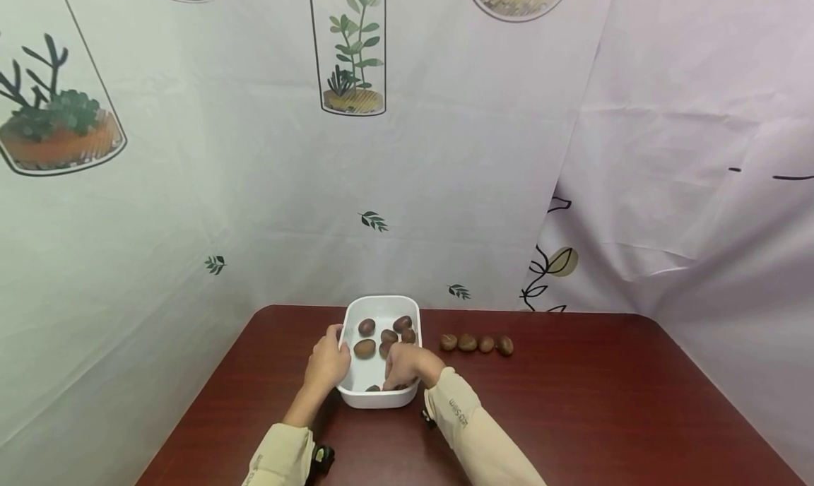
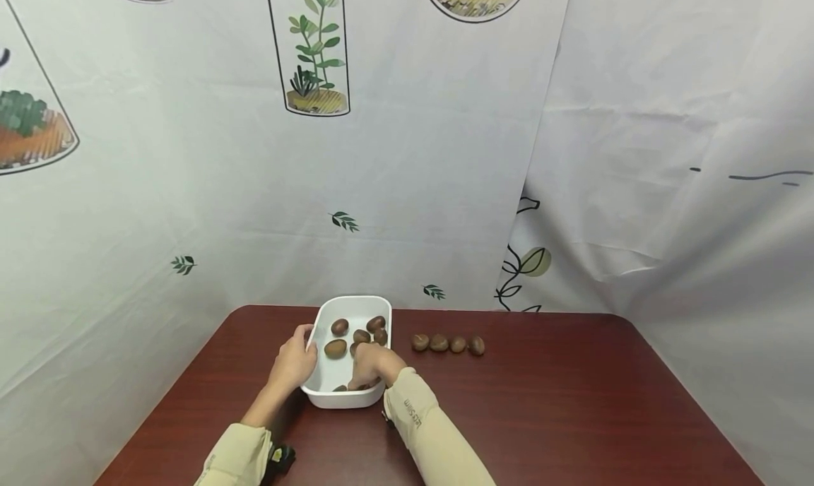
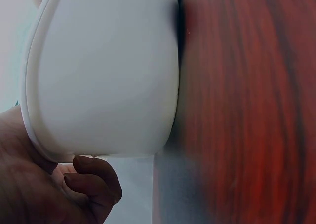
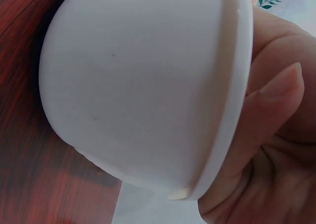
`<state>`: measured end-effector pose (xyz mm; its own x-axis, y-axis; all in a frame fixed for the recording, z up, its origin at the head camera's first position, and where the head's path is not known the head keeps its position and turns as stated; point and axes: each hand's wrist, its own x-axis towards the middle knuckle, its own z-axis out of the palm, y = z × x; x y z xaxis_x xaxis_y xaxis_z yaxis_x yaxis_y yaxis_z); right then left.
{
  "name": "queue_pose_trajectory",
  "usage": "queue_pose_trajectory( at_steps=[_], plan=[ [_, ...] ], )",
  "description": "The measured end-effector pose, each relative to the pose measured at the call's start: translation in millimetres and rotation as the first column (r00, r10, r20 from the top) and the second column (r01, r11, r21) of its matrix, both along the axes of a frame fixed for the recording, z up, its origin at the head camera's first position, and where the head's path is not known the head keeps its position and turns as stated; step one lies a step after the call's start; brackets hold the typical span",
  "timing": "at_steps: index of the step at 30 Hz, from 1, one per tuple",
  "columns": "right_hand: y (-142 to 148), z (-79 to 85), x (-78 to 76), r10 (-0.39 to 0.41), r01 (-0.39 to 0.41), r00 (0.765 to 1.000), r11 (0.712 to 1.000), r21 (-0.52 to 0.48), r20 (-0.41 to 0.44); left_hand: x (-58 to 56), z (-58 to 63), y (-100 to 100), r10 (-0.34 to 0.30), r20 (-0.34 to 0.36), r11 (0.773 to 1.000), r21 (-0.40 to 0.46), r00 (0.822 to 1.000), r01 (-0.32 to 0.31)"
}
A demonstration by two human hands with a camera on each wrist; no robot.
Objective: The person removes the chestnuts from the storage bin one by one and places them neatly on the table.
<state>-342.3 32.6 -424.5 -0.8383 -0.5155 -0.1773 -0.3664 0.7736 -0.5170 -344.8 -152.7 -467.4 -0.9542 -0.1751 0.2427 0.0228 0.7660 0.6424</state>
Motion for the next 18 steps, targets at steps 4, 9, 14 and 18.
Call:
queue_pose_trajectory(
  at_steps=[4, 9, 14, 18],
  plan=[
    [-0.5, 0.2, -0.6, 0.037, -0.037, 0.999, 0.999, -0.004, -0.003, -0.8, -0.6, 0.5, 0.003, -0.002, 1.0, 0.004, 1.0, -0.003],
    [-2.6, 0.5, -0.6, 0.063, -0.063, 0.998, 0.998, 0.007, -0.006, -1.4, -1.4, 0.7, 0.004, -0.002, 1.0, 0.008, 1.0, -0.004],
    [-7.0, -3.0, 1.3, 0.078, -0.078, 0.997, 0.997, -0.012, 0.0, -0.3, -1.4, 0.7, 0.005, 0.0, 1.0, 0.008, 1.0, -0.005],
    [-10.9, -8.3, 2.5, 0.072, -0.072, 0.997, 0.997, -0.011, -0.013, 0.8, 0.1, 1.5, 0.001, 0.0, 1.0, 0.004, 1.0, -0.001]
  ],
)
